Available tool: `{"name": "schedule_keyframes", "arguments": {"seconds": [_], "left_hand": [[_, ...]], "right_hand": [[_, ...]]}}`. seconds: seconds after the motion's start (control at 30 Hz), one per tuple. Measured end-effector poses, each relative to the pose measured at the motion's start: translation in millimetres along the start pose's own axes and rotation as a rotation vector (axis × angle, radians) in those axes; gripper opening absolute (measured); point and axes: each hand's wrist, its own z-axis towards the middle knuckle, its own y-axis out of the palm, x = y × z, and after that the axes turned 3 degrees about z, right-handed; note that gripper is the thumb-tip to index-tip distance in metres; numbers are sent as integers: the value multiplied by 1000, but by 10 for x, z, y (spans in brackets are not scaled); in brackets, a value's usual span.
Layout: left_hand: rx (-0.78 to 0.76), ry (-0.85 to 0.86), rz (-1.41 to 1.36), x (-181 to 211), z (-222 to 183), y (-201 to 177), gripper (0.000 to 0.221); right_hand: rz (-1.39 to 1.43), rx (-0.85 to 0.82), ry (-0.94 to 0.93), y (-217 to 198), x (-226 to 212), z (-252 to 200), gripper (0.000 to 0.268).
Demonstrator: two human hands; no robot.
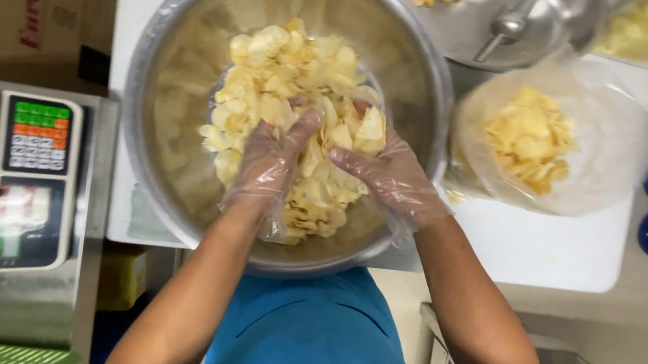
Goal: Transferring chips from a large metal bowl into a plastic bag by hand.
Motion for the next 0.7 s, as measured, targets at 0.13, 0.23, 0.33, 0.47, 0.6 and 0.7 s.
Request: {"name": "schedule_keyframes", "arguments": {"seconds": [0.13, 0.23, 0.33, 0.47, 0.6, 0.7], "left_hand": [[-34, 70, -9, 389, -243, 335, 61], [-110, 125, -7, 879, -466, 781, 66], [-336, 290, 13, 1098, -505, 1173, 51], [-405, 408, 131, 1161, -558, 1737, 65], [-439, 112, 331, 1169, -565, 2091, 112], [-449, 220, 498, 901, -332, 2216, 102]], "right_hand": [[-26, 14, -92, -252, -554, -360, 97], [-76, 91, -210, -556, -861, -549, 92], [-163, 48, -239, -879, -1119, -738, 76], [-100, 184, -375, -1334, -1168, -937, 62], [-273, 389, -270, -1741, -1081, -898, 66], [-540, 317, -214, -1812, -1001, -863, 69]]}}
